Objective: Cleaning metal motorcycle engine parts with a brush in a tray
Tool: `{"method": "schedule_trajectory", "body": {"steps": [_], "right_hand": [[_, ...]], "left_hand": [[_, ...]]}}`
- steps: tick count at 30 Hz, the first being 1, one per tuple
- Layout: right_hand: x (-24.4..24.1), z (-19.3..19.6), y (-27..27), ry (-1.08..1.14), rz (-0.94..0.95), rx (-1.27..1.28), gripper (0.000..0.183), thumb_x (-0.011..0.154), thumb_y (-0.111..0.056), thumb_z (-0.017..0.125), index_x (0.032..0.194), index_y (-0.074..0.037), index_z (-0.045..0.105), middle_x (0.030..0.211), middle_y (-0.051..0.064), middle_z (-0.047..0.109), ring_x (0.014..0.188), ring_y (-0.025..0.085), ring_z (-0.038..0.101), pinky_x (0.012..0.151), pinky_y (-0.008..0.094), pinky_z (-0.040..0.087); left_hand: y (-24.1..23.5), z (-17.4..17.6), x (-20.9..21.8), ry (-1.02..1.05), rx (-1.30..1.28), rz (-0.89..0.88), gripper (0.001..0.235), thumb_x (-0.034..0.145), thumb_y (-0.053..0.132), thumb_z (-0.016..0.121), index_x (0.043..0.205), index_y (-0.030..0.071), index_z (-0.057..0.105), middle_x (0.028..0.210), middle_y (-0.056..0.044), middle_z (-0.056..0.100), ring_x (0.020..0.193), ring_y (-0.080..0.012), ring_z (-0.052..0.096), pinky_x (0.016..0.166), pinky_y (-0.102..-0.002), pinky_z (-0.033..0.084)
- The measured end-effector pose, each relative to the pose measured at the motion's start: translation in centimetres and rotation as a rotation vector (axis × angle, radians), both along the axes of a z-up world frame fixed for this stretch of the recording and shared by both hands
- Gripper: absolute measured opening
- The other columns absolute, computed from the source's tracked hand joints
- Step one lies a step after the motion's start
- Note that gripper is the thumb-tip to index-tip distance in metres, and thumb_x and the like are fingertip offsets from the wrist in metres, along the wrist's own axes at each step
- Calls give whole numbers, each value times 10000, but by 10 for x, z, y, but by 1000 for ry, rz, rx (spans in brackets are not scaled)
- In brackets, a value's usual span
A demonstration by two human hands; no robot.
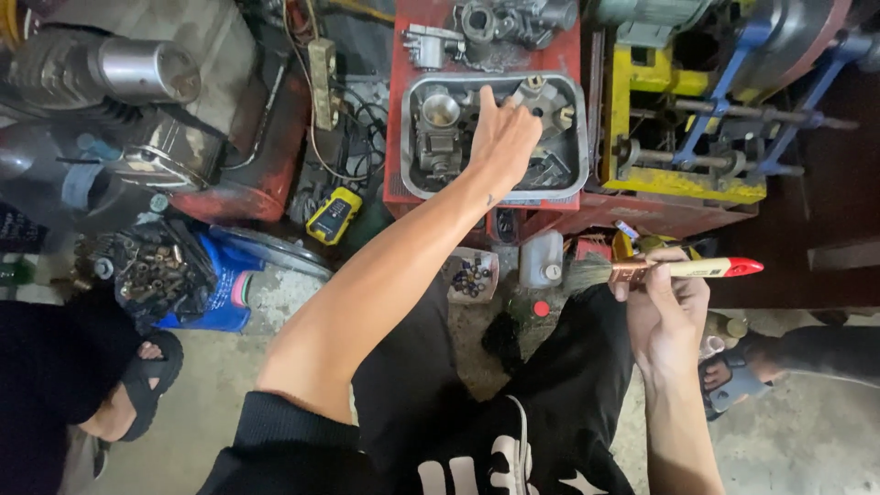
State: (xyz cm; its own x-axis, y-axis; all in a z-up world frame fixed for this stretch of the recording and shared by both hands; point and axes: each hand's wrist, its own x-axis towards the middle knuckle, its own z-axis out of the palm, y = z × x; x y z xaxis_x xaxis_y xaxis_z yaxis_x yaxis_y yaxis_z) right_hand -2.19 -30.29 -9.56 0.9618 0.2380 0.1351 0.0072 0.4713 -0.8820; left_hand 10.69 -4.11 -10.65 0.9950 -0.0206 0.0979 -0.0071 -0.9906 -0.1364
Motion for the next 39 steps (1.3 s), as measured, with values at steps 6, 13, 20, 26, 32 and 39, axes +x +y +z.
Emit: {"method": "schedule_trajectory", "body": {"steps": [6, 13, 20, 26, 32, 39], "right_hand": [[4, -4, 1, -68, -82, -6, 196, 1042, -210, 611, 1066, -19, 576, 819, 148, 603, 593, 220, 590, 643, 333, 464], [4, 11, 4, -104, -97, -12, 186, 1039, -209, 616, 1054, -25, 590, 818, 152, 611, 593, 226, 592, 636, 330, 466], [2, 9, 3, -96, -98, -17, 183, 1037, -193, 611, 1074, -14, 599, 856, 157, 626, 617, 225, 611, 630, 331, 476], [1, 9, 3, -88, -101, -6, 190, 1038, -199, 614, 1083, -15, 598, 883, 141, 630, 638, 212, 620, 619, 314, 486], [2, 10, 4, -110, -97, -8, 190, 1044, -194, 607, 1075, -7, 598, 840, 164, 623, 623, 222, 611, 616, 312, 486], [1, 21, 12, -112, -90, 4, 175, 1046, -201, 608, 1069, -28, 594, 825, 125, 613, 610, 218, 607, 604, 301, 482]], "left_hand": [[-3, -14, -5, -50, 78, -77, 160, 847, 9, 758, 736, 117, 716, 770, -83, 696, 970, -306, 643, 1093, -687, 320], [-8, 4, -19, 19, 154, -76, 104, 860, 55, 741, 804, 142, 749, 871, -79, 729, 1047, -277, 604, 1084, -676, 297], [-6, 1, -22, 23, 50, -73, 162, 850, 14, 720, 743, 133, 744, 786, -55, 702, 1072, -280, 607, 1079, -700, 296], [-1, 5, -29, -16, 9, -82, 254, 835, 9, 752, 615, 119, 690, 636, -50, 630, 1074, -297, 605, 1080, -687, 322], [8, -8, -25, -59, -35, -134, 230, 810, -39, 758, 624, 78, 692, 583, -71, 593, 1091, -321, 609, 1086, -701, 334], [7, 1, -31, -92, -8, -160, 124, 827, -80, 740, 815, 40, 708, 667, -105, 671, 1100, -301, 621, 1116, -751, 239]]}}
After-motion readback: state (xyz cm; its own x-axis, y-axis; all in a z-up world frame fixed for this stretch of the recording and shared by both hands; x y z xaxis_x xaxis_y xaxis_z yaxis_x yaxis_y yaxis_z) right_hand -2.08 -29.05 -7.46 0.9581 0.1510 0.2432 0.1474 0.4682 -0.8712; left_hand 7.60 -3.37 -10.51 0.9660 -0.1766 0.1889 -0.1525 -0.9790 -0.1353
